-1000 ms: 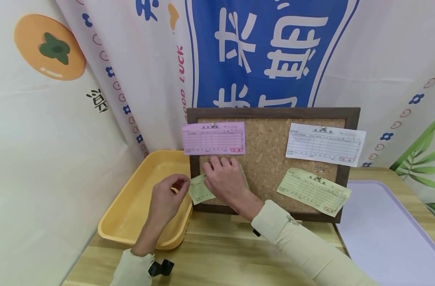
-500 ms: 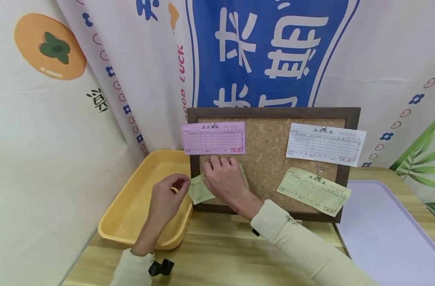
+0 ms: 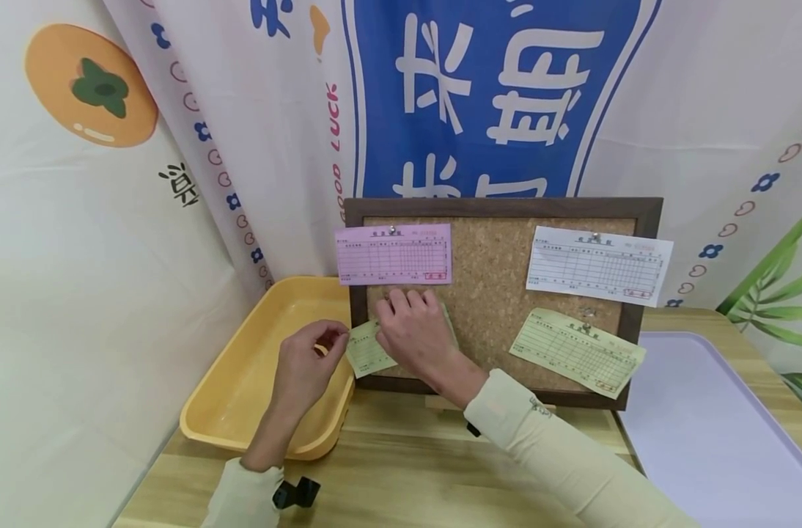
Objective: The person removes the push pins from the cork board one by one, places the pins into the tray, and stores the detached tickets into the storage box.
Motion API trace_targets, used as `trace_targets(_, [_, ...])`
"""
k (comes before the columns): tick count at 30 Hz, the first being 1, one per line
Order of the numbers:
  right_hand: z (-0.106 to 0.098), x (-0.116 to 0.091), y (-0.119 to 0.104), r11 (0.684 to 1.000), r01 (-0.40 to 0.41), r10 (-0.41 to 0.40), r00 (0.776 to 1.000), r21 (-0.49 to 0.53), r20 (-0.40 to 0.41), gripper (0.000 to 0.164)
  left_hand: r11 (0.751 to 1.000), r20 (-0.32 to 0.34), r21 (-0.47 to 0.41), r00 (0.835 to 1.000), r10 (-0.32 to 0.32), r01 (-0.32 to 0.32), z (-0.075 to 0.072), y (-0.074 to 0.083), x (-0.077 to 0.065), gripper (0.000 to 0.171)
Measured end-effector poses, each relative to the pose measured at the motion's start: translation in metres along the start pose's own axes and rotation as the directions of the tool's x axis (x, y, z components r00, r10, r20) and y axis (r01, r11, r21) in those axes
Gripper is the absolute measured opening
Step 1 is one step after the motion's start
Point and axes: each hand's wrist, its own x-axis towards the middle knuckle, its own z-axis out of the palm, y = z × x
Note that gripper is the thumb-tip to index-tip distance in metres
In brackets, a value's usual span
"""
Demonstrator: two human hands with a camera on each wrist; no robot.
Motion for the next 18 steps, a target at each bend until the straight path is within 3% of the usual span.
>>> trace_targets(7, [-0.005, -0.001, 0.001, 0.999, 0.006, -0.007, 1.000, 0.049, 0.015, 0.012, 1.000, 0.010, -0.009, 1.000, -0.003, 0.003, -0.003, 0.002, 0.000, 0.002])
trace_targets(18, [-0.013, -0.011, 0.005, 0.984, -0.009, 0.005, 1.000, 0.176, 0.023, 0.017, 0.999, 0.084, -0.038, 0.996, 0.000, 0.003, -0.006, 0.005, -0.003, 0.003])
